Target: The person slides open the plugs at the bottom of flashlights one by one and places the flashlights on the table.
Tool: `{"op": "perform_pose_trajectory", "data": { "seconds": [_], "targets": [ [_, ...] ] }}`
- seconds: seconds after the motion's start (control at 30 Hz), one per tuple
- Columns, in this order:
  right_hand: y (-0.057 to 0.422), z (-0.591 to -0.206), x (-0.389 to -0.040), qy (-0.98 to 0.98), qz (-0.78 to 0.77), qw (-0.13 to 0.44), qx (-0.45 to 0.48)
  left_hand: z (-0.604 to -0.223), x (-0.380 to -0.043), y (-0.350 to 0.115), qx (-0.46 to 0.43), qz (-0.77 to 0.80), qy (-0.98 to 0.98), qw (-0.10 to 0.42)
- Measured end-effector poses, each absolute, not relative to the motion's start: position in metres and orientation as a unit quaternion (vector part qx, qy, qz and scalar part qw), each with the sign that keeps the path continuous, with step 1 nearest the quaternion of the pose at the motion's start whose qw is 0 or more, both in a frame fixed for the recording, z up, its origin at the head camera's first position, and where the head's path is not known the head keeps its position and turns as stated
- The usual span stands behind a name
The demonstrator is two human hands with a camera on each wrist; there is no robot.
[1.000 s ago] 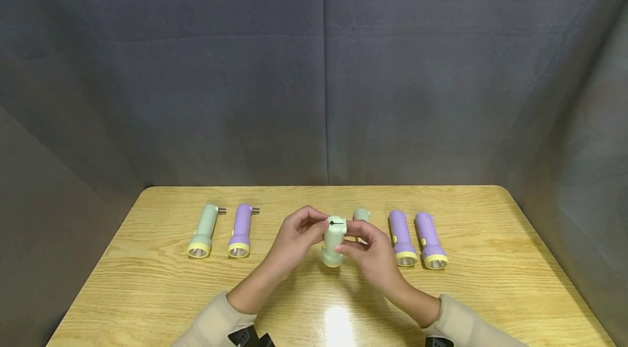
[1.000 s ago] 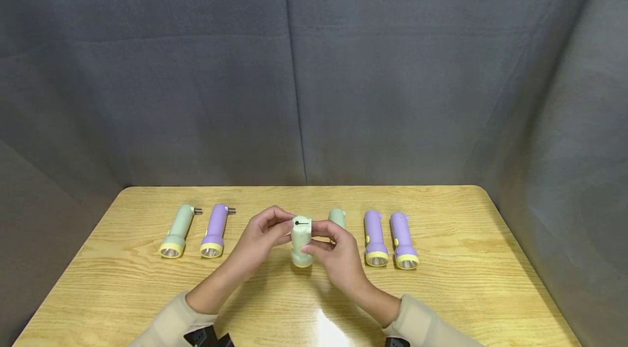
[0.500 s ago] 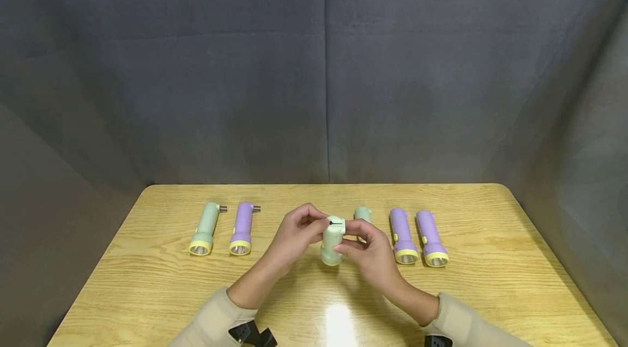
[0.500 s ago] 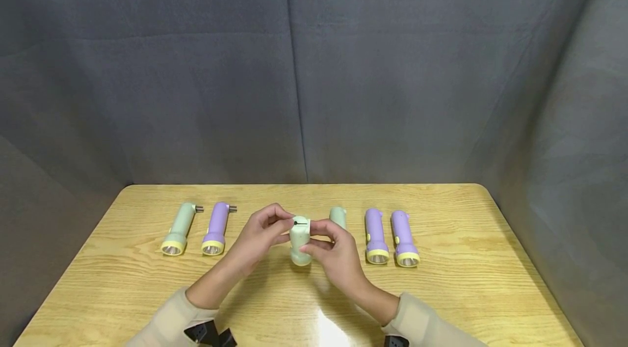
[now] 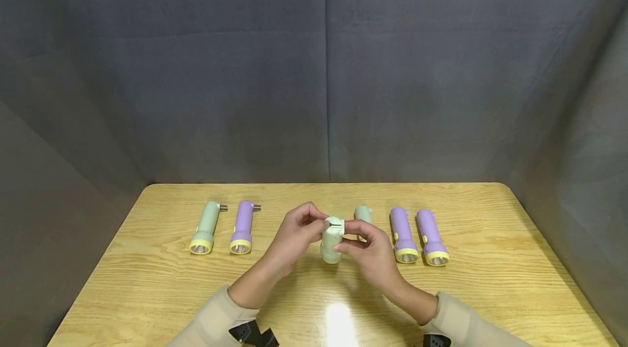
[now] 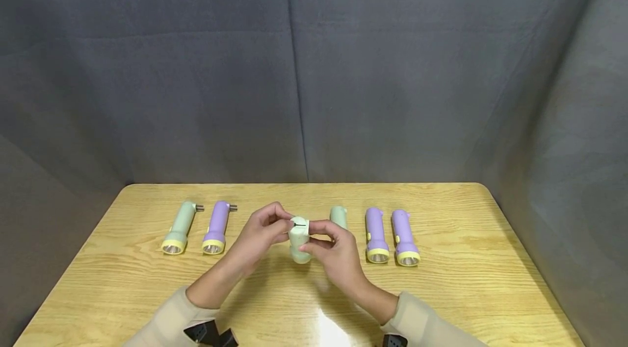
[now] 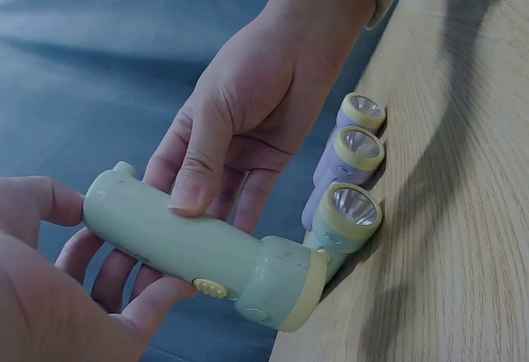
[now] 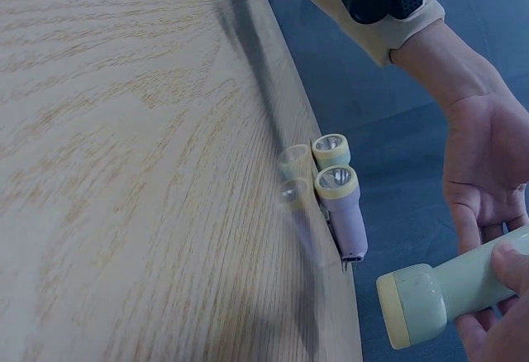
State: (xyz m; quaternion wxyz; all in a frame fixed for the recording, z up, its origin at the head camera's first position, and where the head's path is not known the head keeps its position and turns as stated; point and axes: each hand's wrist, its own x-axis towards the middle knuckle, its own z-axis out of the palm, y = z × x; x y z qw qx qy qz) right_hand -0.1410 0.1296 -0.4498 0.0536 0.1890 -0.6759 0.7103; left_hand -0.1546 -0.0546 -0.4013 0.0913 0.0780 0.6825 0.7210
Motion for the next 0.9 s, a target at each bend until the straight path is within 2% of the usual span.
{"op": "perform_pose_trajectory", "data": {
  "seconds": [0.2, 0.9],
  "targets": [
    [0.129, -0.4515, -0.1412, -0.671, 0.713, 0.052, 0.196, -0.4023, -0.1555, -0.0586, 0.076, 0.718, 0.683, 0.111],
    [0.129, -0.4505, -0.1432, -0.673, 0.712, 0.045, 0.195, -0.4007, -0.1579, -0.0591, 0.081, 0.72, 0.679, 0.119]
  ]
}}
